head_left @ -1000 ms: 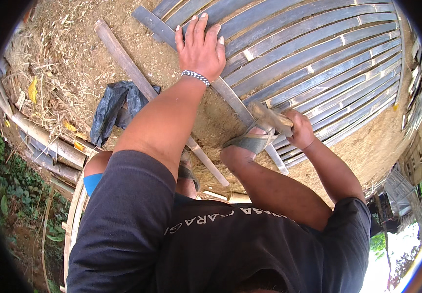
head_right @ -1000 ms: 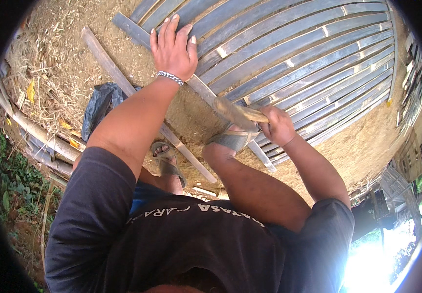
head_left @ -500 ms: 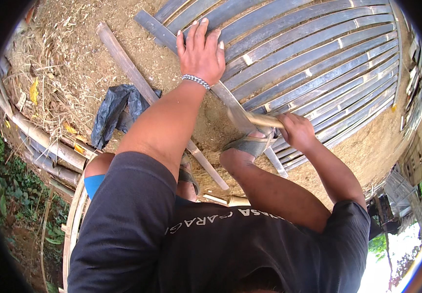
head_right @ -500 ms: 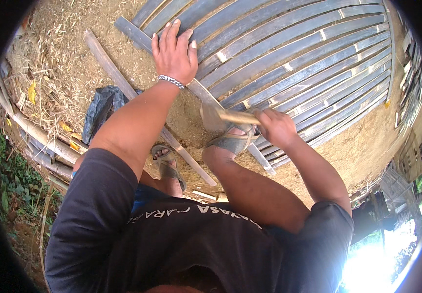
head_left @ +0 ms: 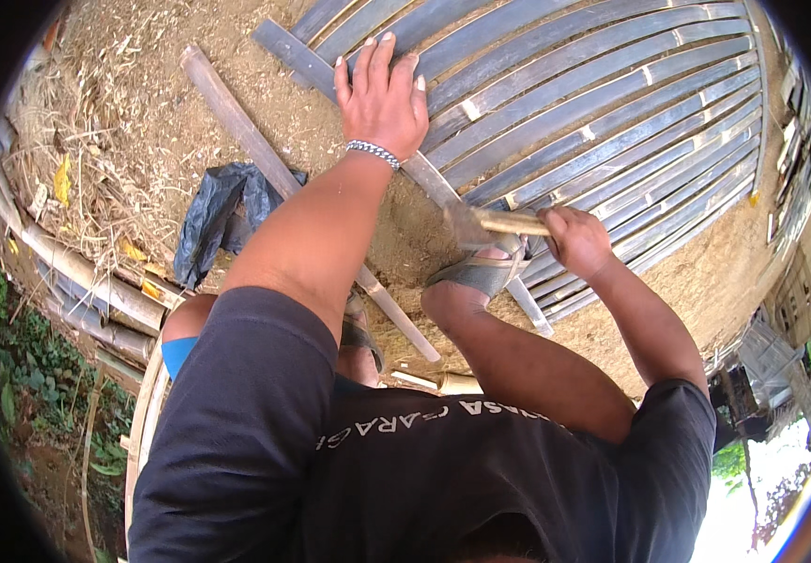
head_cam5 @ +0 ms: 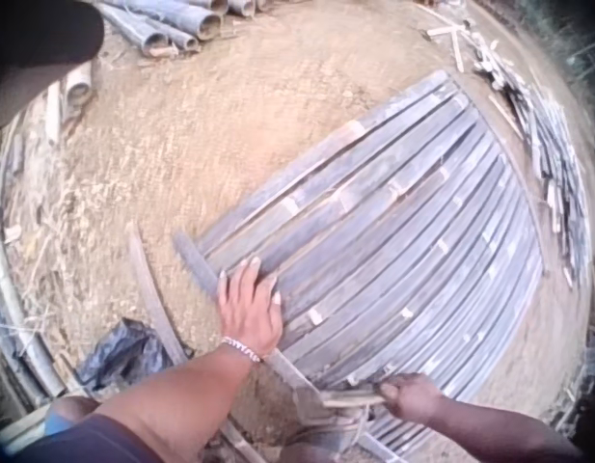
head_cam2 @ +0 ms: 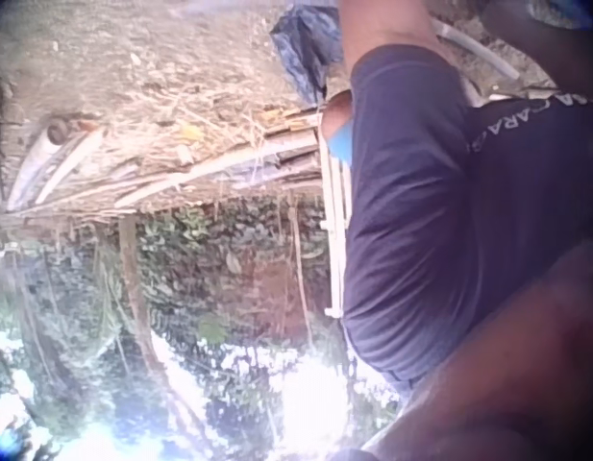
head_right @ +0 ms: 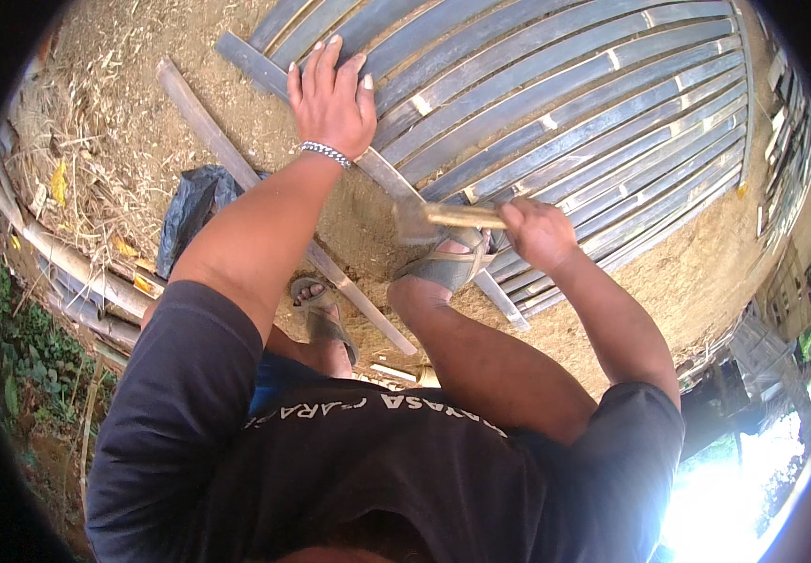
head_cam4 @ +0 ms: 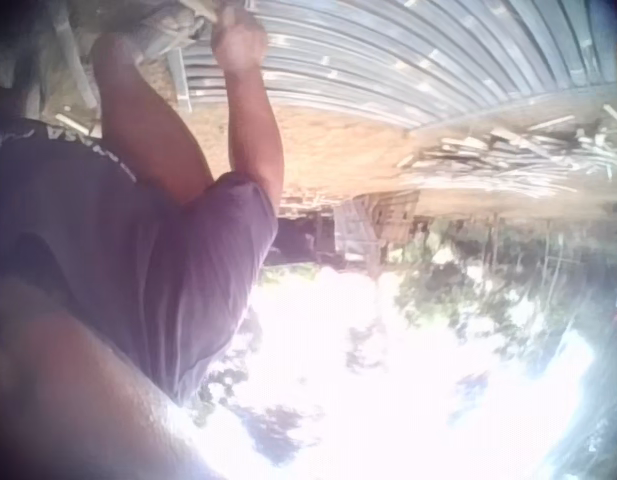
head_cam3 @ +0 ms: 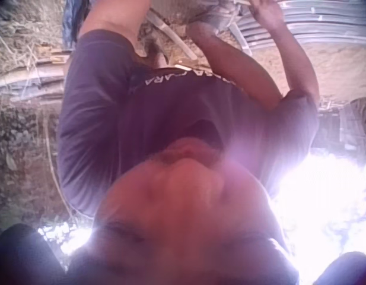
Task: The person secures bamboo slats to a wooden frame by driving nails with a small axe while sitting on the ground. They retrieve nails from a plastic bag and hammer them through the bamboo and into the underlying wood.
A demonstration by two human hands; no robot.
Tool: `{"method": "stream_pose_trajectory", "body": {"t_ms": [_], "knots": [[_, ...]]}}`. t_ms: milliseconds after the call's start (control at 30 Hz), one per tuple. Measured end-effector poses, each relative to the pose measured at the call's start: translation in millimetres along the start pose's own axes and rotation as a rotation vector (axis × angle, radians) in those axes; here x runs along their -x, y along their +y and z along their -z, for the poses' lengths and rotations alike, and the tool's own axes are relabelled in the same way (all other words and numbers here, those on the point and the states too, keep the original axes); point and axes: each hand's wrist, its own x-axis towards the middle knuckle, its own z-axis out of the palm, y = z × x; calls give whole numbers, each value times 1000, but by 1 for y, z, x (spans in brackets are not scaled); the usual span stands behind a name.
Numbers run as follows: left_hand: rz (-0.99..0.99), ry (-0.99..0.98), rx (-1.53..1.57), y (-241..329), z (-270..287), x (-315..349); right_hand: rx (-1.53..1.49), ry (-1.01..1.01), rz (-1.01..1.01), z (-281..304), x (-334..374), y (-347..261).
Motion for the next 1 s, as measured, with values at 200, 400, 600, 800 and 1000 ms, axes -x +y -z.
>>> {"method": "stream_pose_trajectory", "body": {"t_ms": [200, 400, 600, 800, 1000], "knots": [[-4, 21, 15, -2, 0, -6, 41, -50, -210, 8, -4, -15], [-4, 20, 12, -1, 1, -2, -74, 106, -549, 17, 99, -43], [-18, 34, -15, 2, -2, -1, -109, 141, -868, 50, 200, -113], [1, 43, -6, 5, 2, 1, -297, 223, -1004, 48, 241, -192], [-53, 123, 1, 9, -4, -1, -238, 82, -816, -31, 238, -149]]}}
